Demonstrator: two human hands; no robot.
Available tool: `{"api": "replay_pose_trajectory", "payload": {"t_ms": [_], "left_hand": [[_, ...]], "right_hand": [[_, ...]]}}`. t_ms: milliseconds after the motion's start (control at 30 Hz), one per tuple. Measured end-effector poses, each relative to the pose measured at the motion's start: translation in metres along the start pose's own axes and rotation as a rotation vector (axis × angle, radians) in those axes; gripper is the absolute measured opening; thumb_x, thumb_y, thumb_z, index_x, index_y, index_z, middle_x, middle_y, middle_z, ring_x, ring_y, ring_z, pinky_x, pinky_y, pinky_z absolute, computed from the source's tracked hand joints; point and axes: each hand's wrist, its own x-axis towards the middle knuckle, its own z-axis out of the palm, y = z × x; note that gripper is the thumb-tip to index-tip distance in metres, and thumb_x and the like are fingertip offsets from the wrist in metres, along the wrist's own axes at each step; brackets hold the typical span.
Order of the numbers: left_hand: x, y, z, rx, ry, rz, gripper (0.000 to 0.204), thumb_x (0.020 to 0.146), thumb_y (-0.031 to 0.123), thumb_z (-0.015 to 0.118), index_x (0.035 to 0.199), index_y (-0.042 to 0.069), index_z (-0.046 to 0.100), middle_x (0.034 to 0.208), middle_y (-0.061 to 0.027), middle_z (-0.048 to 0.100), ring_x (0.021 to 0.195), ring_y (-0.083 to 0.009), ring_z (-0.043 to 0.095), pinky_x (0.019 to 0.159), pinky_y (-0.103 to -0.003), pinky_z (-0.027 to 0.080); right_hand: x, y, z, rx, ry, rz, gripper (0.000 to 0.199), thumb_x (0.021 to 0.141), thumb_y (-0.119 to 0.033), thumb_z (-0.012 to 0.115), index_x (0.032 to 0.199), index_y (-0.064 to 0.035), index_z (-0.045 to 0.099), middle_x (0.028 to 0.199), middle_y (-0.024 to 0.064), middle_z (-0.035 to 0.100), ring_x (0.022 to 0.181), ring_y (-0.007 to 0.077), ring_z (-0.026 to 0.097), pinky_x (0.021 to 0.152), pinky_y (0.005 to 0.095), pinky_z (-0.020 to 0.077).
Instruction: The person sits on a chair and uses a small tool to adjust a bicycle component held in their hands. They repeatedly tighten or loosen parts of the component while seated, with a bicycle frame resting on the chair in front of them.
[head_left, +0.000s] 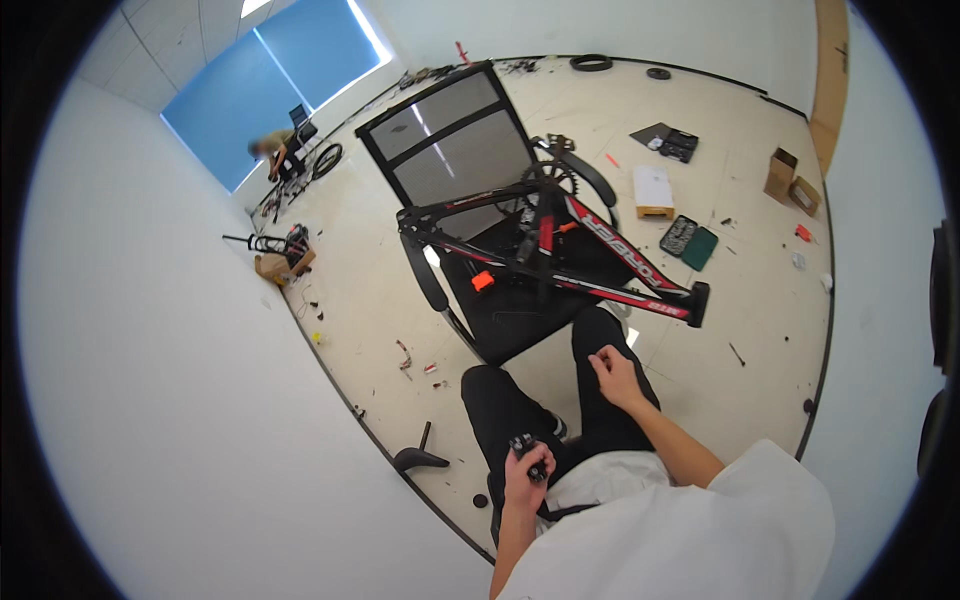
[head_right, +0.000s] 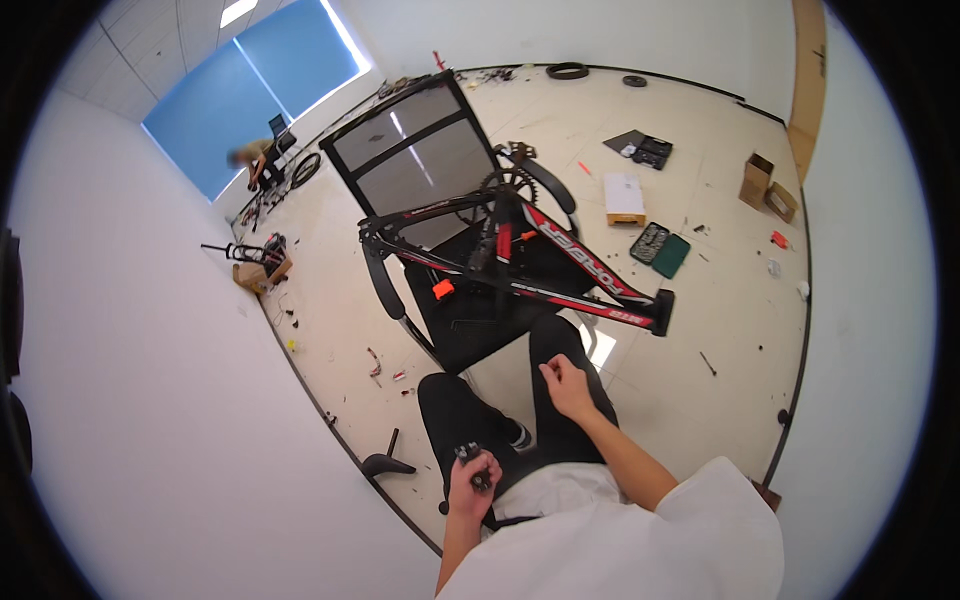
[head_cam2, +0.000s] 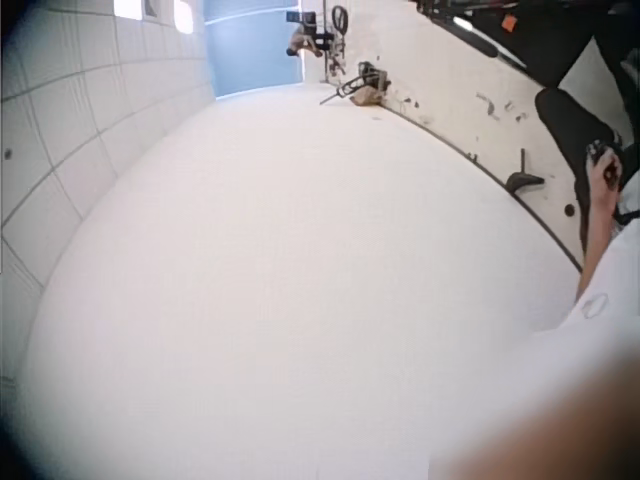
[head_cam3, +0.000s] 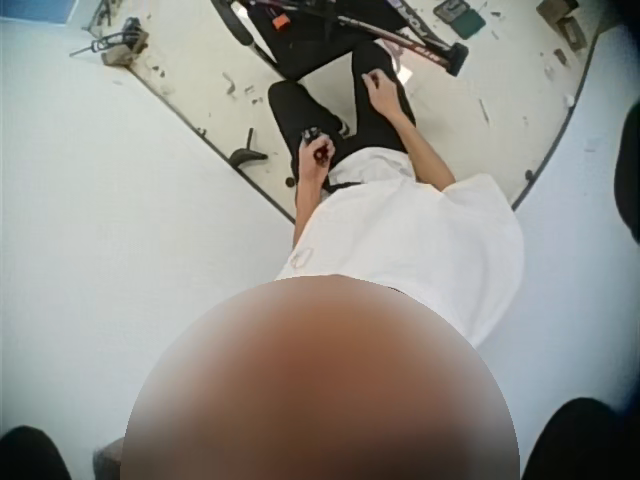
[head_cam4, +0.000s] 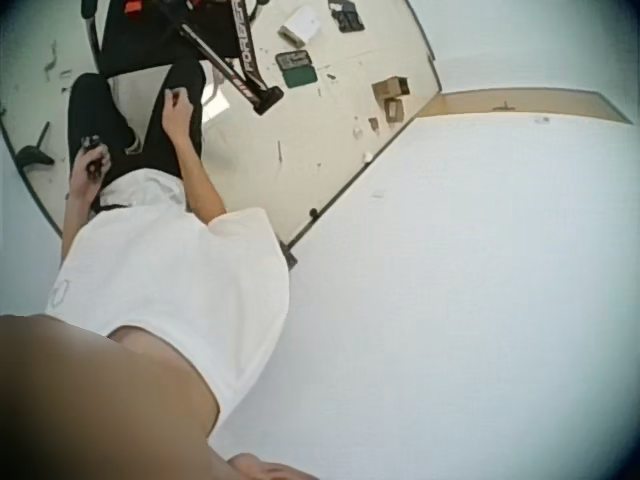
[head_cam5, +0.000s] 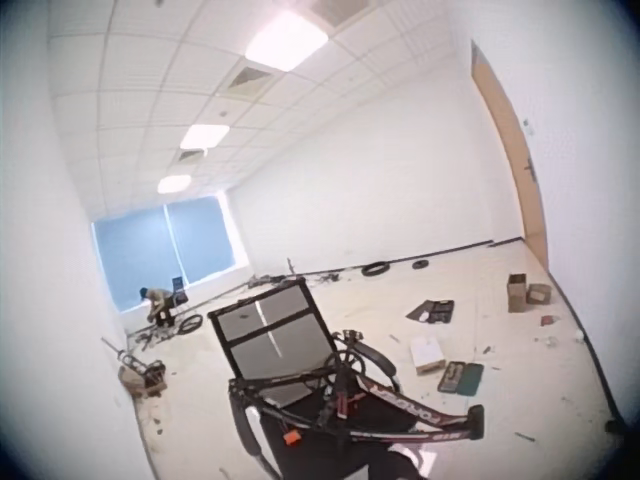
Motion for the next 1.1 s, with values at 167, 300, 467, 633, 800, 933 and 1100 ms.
{"api": "replay_pose_trajectory", "payload": {"t_ms": [167,300,467,633,800,933,1100], "left_hand": [[0.003,-0.013,0.026,0.06,-0.201,0.09,0.008,0.079,0.0,0.059,0.081,0.0,0.051,0.069,-0.0081,0.053,0.059,-0.0172,0.051,0.053,-0.029,0.042],[-0.009,-0.02,0.039,0.114,-0.342,0.083,0.009,0.08,0.003,0.062,0.08,0.002,0.053,0.067,-0.0093,0.055,0.056,-0.018,0.054,0.05,-0.03,0.043],[-0.012,-0.011,0.045,0.051,-0.27,0.107,0.01,0.083,0.004,0.062,0.084,0.002,0.053,0.071,-0.0073,0.052,0.063,-0.0183,0.053,0.051,-0.029,0.041],[0.004,-0.018,0.018,-0.114,-0.118,-0.025,0.009,0.087,0.009,0.055,0.083,0.003,0.05,0.074,-0.0083,0.053,0.066,-0.0173,0.05,0.052,-0.027,0.041],[-0.008,-0.012,0.026,-0.045,-0.142,0.077,0.009,0.084,0.006,0.057,0.088,0.0,0.051,0.079,-0.01,0.055,0.071,-0.0198,0.054,0.058,-0.029,0.047],[-0.01,-0.014,0.024,-0.052,-0.187,0.035,0.013,0.083,0.003,0.058,0.095,-0.001,0.052,0.086,-0.0112,0.057,0.078,-0.0202,0.057,0.066,-0.03,0.05],[-0.012,-0.012,0.033,0.134,-0.186,0.183,0.016,0.084,0.001,0.064,0.096,0.001,0.054,0.085,-0.0084,0.058,0.077,-0.0181,0.059,0.068,-0.031,0.052]], "right_hand": [[-0.049,-0.024,-0.024,0.168,-0.168,0.017,0.022,0.093,-0.021,0.061,0.089,0.0008,0.056,0.06,0.0083,0.057,0.04,0.0136,0.053,0.037,0.0299,0.0389],[-0.059,-0.007,-0.049,0.268,-0.16,-0.084,0.02,0.092,-0.019,0.062,0.094,-0.0044,0.049,0.057,0.004,0.049,0.036,0.0131,0.047,0.034,0.0287,0.035],[-0.043,-0.049,-0.074,0.123,-0.474,-0.033,0.02,0.088,-0.016,0.065,0.093,-0.0035,0.05,0.058,0.0048,0.053,0.037,0.0134,0.051,0.034,0.0286,0.0372],[-0.075,-0.059,-0.04,-0.143,-0.891,-0.098,0.028,0.092,-0.027,0.06,0.097,0.0002,0.057,0.072,0.0105,0.064,0.046,0.0153,0.059,0.045,0.0293,0.0472],[-0.094,-0.024,-0.017,0.086,-0.75,-0.042,0.023,0.095,-0.019,0.05,0.092,0.0008,0.061,0.064,0.0101,0.063,0.049,0.0173,0.063,0.048,0.0314,0.0489],[-0.095,-0.049,-0.018,0.063,-0.7,-0.084,0.028,0.095,-0.025,0.049,0.097,0.0002,0.06,0.082,0.0116,0.065,0.074,0.0196,0.062,0.067,0.0322,0.0476],[-0.096,-0.076,-0.027,0.343,-0.741,0.099,0.031,0.1,-0.029,0.044,0.095,-0.0011,0.057,0.077,0.0061,0.057,0.071,0.0141,0.052,0.065,0.028,0.0428]]}}
